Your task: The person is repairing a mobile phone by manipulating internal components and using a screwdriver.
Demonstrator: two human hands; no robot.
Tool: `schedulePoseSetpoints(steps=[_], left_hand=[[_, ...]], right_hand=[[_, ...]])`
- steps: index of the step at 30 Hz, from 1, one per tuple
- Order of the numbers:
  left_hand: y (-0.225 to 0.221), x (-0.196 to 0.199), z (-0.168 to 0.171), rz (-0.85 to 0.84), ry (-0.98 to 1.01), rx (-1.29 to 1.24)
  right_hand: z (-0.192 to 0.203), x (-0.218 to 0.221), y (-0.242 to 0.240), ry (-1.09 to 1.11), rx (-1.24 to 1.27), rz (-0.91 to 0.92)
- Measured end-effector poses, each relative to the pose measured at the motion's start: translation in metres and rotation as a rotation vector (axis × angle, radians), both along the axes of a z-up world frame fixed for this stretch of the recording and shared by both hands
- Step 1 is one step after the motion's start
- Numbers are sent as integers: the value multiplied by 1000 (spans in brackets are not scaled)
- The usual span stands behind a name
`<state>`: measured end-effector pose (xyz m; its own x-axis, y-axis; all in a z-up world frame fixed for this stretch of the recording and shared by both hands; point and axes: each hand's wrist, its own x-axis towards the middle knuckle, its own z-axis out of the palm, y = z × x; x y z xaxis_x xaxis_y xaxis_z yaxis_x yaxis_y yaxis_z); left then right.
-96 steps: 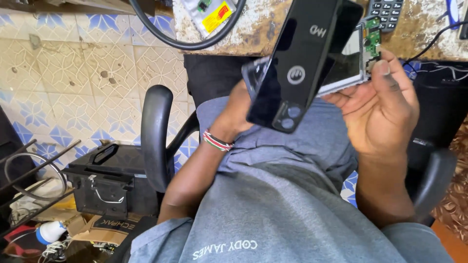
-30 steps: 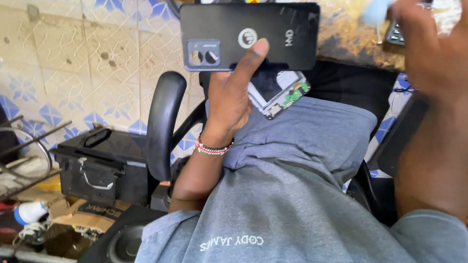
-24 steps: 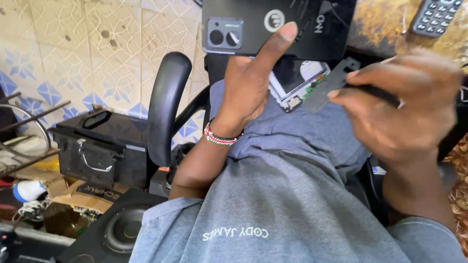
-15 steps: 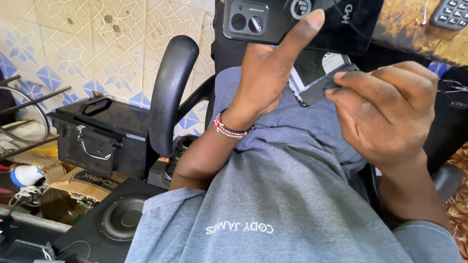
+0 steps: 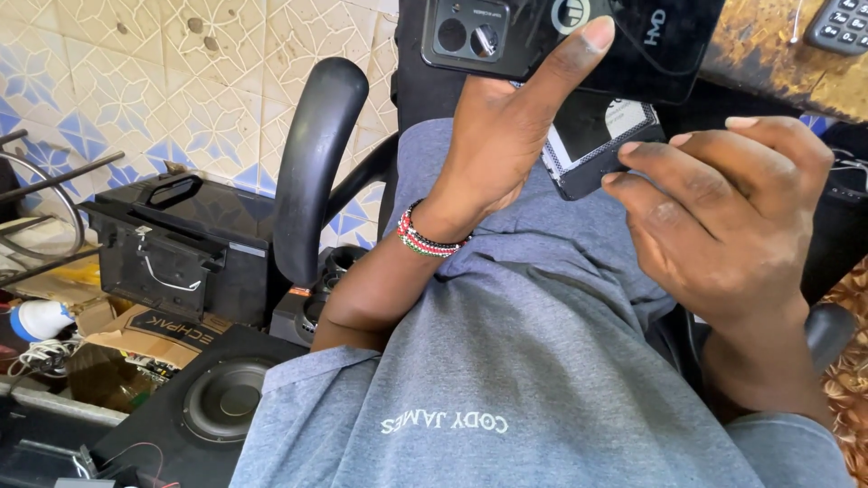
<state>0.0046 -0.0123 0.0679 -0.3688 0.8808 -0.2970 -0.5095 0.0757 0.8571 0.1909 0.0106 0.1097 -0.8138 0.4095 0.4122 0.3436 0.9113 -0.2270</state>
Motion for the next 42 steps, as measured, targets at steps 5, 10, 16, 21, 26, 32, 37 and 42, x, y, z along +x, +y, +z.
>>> schedulePoseSetpoints(steps=[5,10,16,21,26,32,37,42], left_hand=[[4,-3,17,-32,29,-145],[-3,0,6,5,115,-46],[-6,5,3,-8,214,-18],[-5,9,17,-24,230,-27],[-7,11,14,-17,268,-12],[-5,9,22,-31,272,-4],[-6,9,20,-3,341,-17],[-11,9,18,-24,302,-32]], right_hand=[[-4,1,-4,-42,39,-8],[-14,1,-34,264,-326,-368],[-36,-1,-46,627,-1764,-506],[-33,-14,-44,595,-1734,-501],[-33,-18,-43,552,-1618,-445],[-32,-23,-44,590,-1554,-418],[-30,-28,-46,555,-1439,-421],[-30,-31,-48,551,-1358,-381]])
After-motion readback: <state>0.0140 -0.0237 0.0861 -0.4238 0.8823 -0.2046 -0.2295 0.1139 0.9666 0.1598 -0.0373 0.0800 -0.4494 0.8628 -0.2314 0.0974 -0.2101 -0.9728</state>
